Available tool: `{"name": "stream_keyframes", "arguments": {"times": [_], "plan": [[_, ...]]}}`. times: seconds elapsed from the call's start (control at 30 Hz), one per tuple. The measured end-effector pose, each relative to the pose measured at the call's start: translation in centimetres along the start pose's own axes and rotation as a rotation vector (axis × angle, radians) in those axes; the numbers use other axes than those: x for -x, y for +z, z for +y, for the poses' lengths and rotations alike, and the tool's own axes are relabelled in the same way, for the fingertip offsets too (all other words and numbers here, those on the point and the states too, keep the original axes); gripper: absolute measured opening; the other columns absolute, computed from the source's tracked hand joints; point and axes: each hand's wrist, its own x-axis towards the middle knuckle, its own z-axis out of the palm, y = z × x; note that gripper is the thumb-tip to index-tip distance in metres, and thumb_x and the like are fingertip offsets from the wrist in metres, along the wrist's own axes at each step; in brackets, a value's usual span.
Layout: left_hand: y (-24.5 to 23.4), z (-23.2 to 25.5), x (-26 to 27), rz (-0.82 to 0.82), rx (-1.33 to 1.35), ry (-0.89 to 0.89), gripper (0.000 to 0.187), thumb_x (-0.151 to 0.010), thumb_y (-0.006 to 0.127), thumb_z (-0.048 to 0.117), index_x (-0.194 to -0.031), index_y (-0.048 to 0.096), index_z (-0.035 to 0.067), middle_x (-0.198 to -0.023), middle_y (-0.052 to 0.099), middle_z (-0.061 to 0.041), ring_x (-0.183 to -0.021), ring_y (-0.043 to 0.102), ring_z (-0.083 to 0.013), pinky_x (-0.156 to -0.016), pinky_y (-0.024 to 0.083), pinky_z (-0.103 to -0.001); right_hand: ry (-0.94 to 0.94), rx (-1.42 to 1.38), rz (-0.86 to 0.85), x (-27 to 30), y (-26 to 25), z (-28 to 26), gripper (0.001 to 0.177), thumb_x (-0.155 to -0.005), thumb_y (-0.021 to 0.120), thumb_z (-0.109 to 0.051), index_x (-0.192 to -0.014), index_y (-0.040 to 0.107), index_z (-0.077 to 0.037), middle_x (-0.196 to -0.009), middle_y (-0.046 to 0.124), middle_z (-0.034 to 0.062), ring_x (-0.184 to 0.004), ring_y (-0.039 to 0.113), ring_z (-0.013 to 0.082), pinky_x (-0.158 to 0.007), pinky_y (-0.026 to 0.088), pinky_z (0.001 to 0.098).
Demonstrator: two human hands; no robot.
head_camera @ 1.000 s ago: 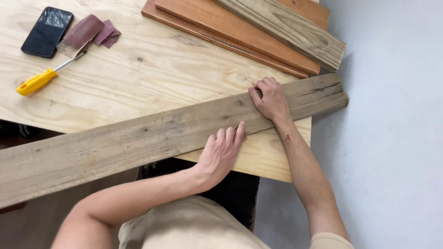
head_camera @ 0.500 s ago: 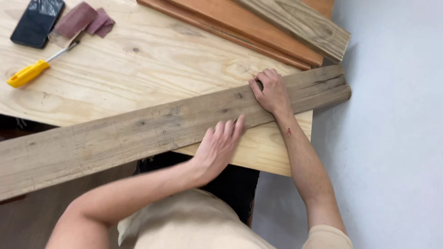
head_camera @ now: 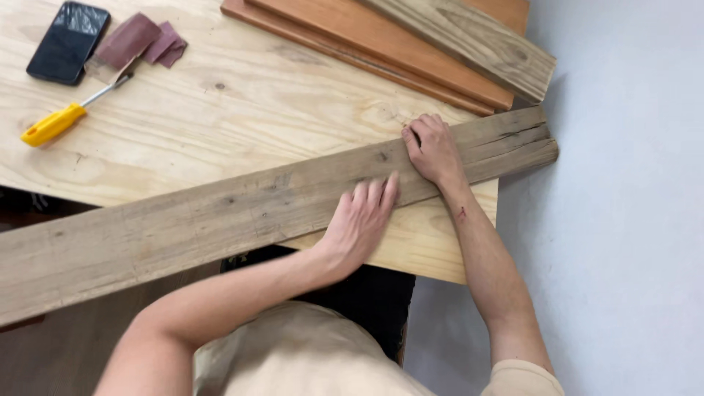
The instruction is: The person sands a long wooden plank on a workbench using a sanding block. They move the block back and forth along the length of the plank, applying pressure to smooth the surface.
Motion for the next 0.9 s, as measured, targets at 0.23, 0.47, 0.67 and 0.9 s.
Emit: {"name": "stream_keyframes", "arguments": {"times": [0.23, 0.47, 0.67, 0.9], "plan": [[1.8, -0.6, -2.2, 0.0, 0.018, -0.045, 0.073, -0.117, 0.062, 0.023, -0.188, 0.048, 0.011, -0.124, 0.063, -0.002, -0.108, 0.067, -0.0238, -0.078, 0.055, -0.039, -0.019, 0.003, -0.001, 0.4, 0.3, 0.8, 0.031, -0.132, 0.071, -0.035, -0.113, 0.08, -0.013, -0.111, 0.07, 0.0101, -0.12, 0.071, 0.0374, -0.109, 0.059, 0.0515], [0.2, -7.6, 0.7, 0.001, 0.083, 0.126, 0.066, -0.122, 0.064, 0.03, -0.186, 0.053, 0.013, -0.129, 0.07, -0.012, -0.116, 0.07, -0.0325, -0.088, 0.059, -0.046, 0.015, -0.014, -0.008, 0.4, -0.1, -0.1, 0.033, -0.133, 0.07, -0.037, -0.113, 0.08, -0.013, -0.111, 0.07, 0.0095, -0.12, 0.071, 0.0368, -0.11, 0.058, 0.0519], [1.1, -9.1, 0.5, -0.061, 0.202, 0.206, 0.066, -0.127, 0.061, 0.026, -0.19, 0.048, 0.012, -0.133, 0.072, -0.016, -0.118, 0.073, -0.0356, -0.09, 0.062, -0.049, 0.008, 0.003, -0.014, 0.4, -0.3, -0.1, 0.032, -0.134, 0.07, -0.036, -0.114, 0.08, -0.013, -0.112, 0.07, 0.0099, -0.12, 0.071, 0.0368, -0.11, 0.058, 0.052], [0.3, -12.5, -1.4, -0.062, 0.169, 0.239, 0.066, -0.124, 0.056, 0.01, -0.19, 0.047, 0.009, -0.13, 0.073, -0.016, -0.116, 0.075, -0.0342, -0.092, 0.063, -0.047, 0.025, -0.015, -0.031, 0.2, -0.2, 0.2, 0.031, -0.133, 0.069, -0.037, -0.114, 0.079, -0.014, -0.114, 0.07, 0.0085, -0.122, 0.069, 0.0354, -0.112, 0.057, 0.0506]]}}
